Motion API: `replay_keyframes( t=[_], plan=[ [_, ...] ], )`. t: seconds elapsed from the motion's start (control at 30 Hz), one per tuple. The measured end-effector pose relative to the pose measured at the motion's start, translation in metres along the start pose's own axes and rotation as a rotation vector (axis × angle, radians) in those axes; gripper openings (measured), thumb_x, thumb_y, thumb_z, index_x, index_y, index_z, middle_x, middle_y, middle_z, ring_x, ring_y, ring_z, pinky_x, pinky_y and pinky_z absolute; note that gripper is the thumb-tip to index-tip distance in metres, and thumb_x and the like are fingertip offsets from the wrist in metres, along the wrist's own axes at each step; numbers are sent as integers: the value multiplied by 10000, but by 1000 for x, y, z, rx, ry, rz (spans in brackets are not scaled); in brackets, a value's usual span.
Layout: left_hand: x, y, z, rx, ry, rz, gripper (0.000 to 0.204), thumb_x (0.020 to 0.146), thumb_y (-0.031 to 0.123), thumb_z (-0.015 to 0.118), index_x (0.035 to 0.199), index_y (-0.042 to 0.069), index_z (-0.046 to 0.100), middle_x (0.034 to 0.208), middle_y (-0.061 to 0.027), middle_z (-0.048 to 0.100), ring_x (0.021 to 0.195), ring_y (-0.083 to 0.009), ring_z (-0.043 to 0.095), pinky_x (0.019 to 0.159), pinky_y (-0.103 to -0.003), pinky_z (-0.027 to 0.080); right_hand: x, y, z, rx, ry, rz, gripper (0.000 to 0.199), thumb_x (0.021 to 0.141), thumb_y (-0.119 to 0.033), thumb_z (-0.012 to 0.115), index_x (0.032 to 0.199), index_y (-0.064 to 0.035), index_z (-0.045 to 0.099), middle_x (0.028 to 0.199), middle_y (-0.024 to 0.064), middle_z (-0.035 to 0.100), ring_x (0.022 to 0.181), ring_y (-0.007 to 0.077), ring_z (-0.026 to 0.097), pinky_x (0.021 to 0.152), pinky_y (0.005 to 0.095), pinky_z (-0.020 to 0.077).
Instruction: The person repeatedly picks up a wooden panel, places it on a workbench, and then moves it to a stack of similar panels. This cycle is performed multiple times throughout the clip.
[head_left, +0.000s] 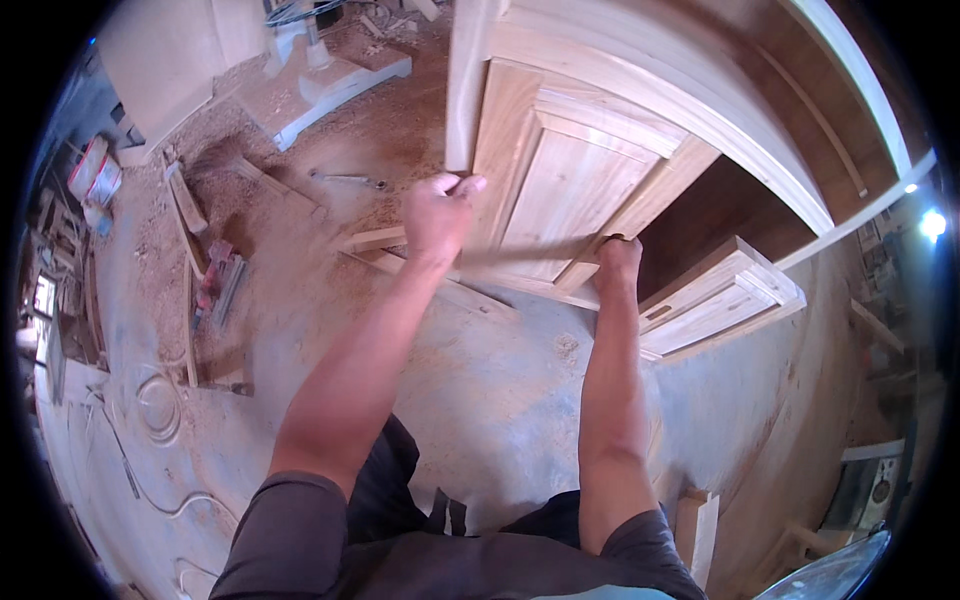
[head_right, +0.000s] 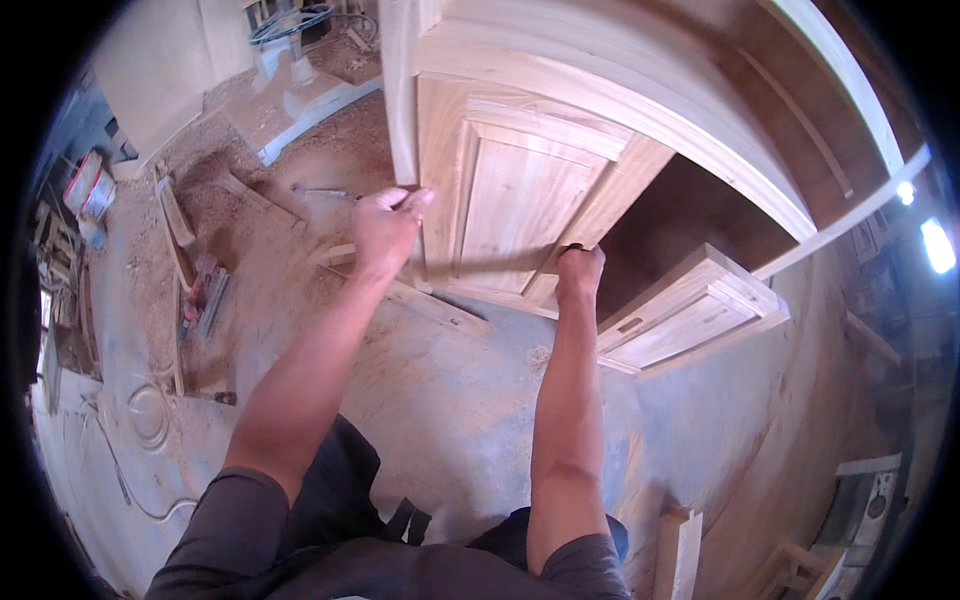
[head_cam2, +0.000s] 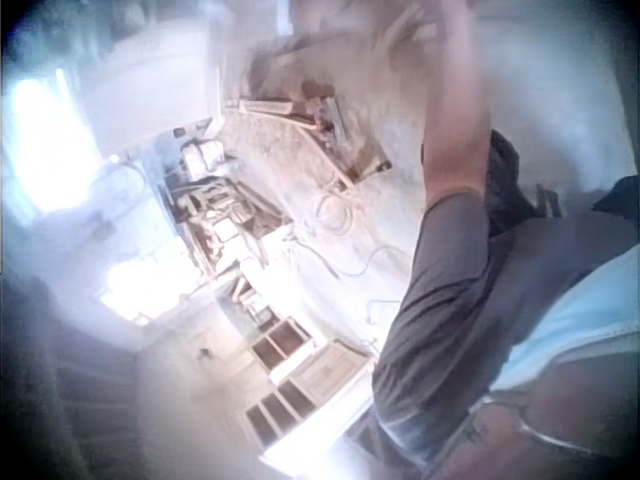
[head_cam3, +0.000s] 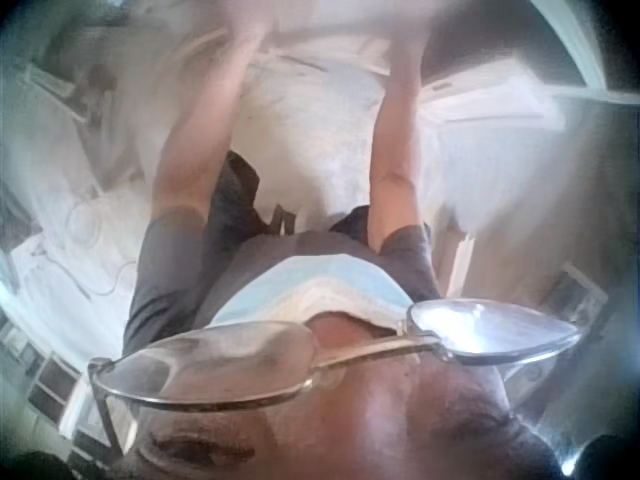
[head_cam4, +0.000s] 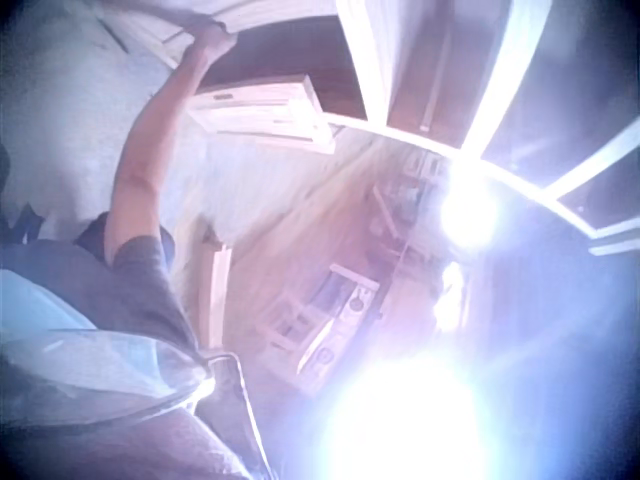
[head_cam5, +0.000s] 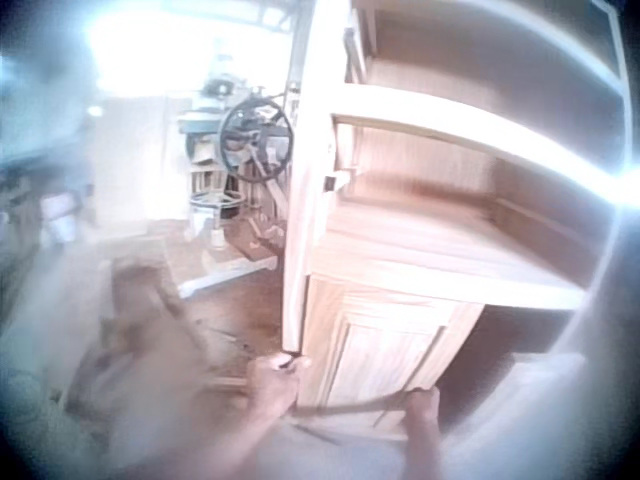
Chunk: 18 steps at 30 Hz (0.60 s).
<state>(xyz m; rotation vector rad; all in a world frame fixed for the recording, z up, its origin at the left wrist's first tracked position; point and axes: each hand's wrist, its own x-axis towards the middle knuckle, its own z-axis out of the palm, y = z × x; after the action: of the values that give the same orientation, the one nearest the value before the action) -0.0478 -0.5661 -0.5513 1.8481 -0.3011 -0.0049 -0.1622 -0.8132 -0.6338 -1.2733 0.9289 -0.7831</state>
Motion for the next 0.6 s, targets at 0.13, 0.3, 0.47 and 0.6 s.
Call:
replay_keyframes(
  t=[0.13, 0.3, 0.47, 0.6],
  plan=[
    [-13, -48, 30, 93, 89, -96, 300, 879, 284, 724, 892, -16, 740, 647, -81, 639, 604, -145, 547, 602, -328, 460, 16, 4, -6, 24, -1, -101, 374, 872, -1, 491, 1231, 73, 562, 1055, 134, 644, 912, 228, 616, 763, 366, 508],
    [-47, -115, 63, -113, 97, -209, 282, 881, 251, 655, 949, -23, 671, 812, -156, 693, 734, -224, 634, 712, -349, 495, 2, 2, 2, -1, -40, 17, 331, 870, -22, 505, 1191, 50, 544, 957, 113, 599, 794, 207, 587, 655, 366, 497],
    [-60, -118, 70, -357, 18, -322, 440, 824, 108, 612, 1236, 0, 504, 1146, -247, 629, 1115, -387, 591, 945, -438, 444, 1, 11, 5, 52, -68, -7, 272, 806, 31, 532, 1077, 19, 563, 850, 63, 535, 699, 172, 532, 558, 309, 433],
    [-73, -52, 108, -430, -42, -313, 608, 822, 84, 590, 1361, -68, 353, 1309, -316, 507, 1255, -407, 495, 1056, -423, 379, 115, 17, -125, -289, -102, -446, 294, 742, 100, 518, 1014, 14, 593, 900, 96, 584, 726, 208, 573, 572, 328, 473]
  ],
)
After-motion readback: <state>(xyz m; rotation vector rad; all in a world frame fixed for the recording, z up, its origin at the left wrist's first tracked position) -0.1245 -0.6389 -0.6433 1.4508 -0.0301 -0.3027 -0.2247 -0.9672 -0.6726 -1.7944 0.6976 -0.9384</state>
